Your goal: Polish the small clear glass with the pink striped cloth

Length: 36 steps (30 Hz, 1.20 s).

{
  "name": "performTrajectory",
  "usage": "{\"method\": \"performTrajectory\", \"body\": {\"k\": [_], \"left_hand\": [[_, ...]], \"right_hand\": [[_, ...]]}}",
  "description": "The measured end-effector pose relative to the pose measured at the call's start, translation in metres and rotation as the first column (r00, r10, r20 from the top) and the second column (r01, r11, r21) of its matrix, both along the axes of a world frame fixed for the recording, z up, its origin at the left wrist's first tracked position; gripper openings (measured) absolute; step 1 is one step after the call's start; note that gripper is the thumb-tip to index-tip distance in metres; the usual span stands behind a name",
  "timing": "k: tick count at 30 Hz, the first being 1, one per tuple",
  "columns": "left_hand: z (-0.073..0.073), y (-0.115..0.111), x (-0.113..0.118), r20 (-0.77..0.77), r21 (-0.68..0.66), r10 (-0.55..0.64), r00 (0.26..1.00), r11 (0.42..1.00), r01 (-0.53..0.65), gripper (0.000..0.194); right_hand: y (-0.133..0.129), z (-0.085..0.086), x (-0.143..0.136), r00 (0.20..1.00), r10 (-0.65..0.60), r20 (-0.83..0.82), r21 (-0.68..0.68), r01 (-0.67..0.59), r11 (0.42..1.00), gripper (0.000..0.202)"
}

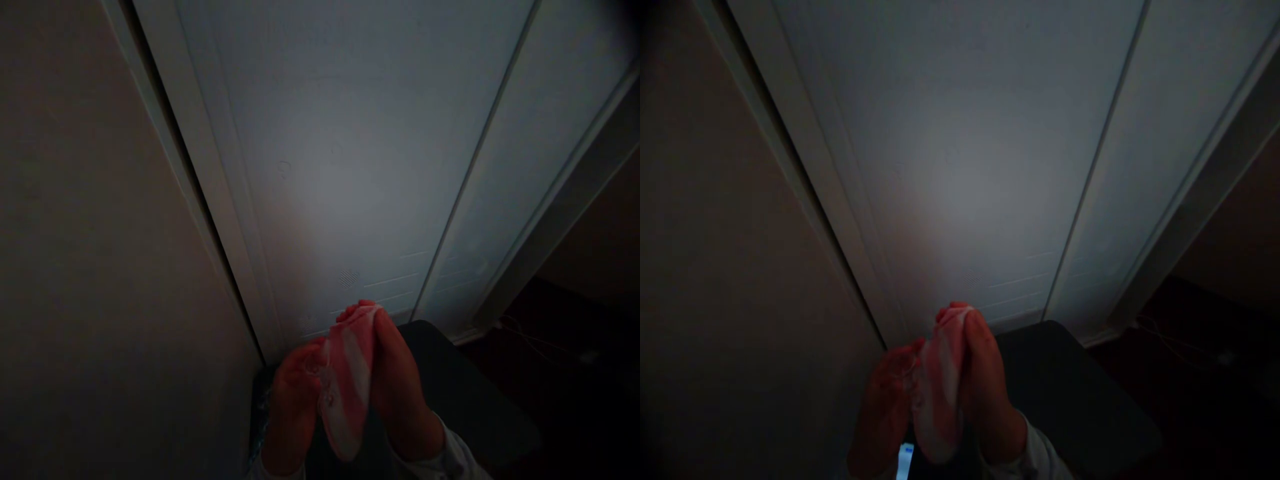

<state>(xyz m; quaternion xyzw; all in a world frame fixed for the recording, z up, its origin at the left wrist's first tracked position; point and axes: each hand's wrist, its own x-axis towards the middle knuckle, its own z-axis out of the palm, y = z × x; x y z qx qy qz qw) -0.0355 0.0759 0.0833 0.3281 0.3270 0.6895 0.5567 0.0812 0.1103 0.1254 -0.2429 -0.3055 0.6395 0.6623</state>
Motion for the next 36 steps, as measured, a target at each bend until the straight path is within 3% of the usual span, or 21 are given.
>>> {"method": "performTrajectory", "body": {"k": [5, 10, 12, 17, 21, 23, 25, 30, 33, 36], "left_hand": [[0.006, -0.004, 0.0, -0.021, 0.004, 0.025, 0.999, 1.0, -0.025, 0.042], [0.011, -0.007, -0.002, -0.13, -0.004, 0.107, 0.986, 0.994, -0.109, 0.044], [0.011, -0.007, -0.004, -0.171, -0.005, 0.147, 0.974, 0.989, -0.15, 0.044], [0.01, -0.006, -0.009, -0.2, -0.041, 0.166, 0.966, 0.983, -0.178, 0.04], [0.016, -0.007, -0.009, -0.211, -0.028, 0.146, 0.967, 0.988, -0.155, 0.038], [0.018, -0.008, -0.009, -0.212, -0.018, 0.129, 0.969, 0.991, -0.136, 0.039], [0.019, -0.008, -0.008, -0.222, -0.01, 0.117, 0.968, 0.992, -0.122, 0.038], [0.013, -0.008, -0.006, -0.273, -0.019, 0.178, 0.945, 0.982, -0.19, 0.035], [0.01, -0.008, -0.003, -0.328, 0.044, 0.263, 0.908, 0.964, -0.263, 0.034], [0.008, -0.008, 0.002, -0.354, 0.13, 0.289, 0.89, 0.957, -0.259, 0.029]], "right_hand": [[0.002, -0.003, -0.001, 0.996, -0.047, 0.08, 0.046, 0.043, 0.998, 0.029], [0.002, -0.013, 0.003, 0.993, -0.048, 0.104, -0.088, 0.057, 0.994, 0.03], [0.001, -0.019, 0.006, 0.979, -0.035, 0.202, -0.058, 0.048, 0.997, 0.031], [-0.004, -0.025, 0.015, 0.893, 0.127, 0.433, 0.039, -0.159, 0.986, 0.032], [-0.007, -0.022, 0.023, 0.747, 0.331, 0.577, 0.02, -0.418, 0.908, 0.038], [-0.008, -0.02, 0.026, 0.698, 0.38, 0.607, -0.014, -0.469, 0.883, 0.032], [-0.008, -0.02, 0.029, 0.726, 0.364, 0.583, -0.031, -0.428, 0.903, 0.031], [-0.01, -0.018, 0.03, 0.885, 0.271, 0.378, -0.054, -0.27, 0.961, 0.031], [-0.016, -0.017, 0.028, 0.919, 0.247, 0.307, -0.008, -0.257, 0.966, 0.027], [-0.022, -0.017, 0.025, 0.931, 0.243, 0.273, 0.067, -0.27, 0.961, 0.021]]}}
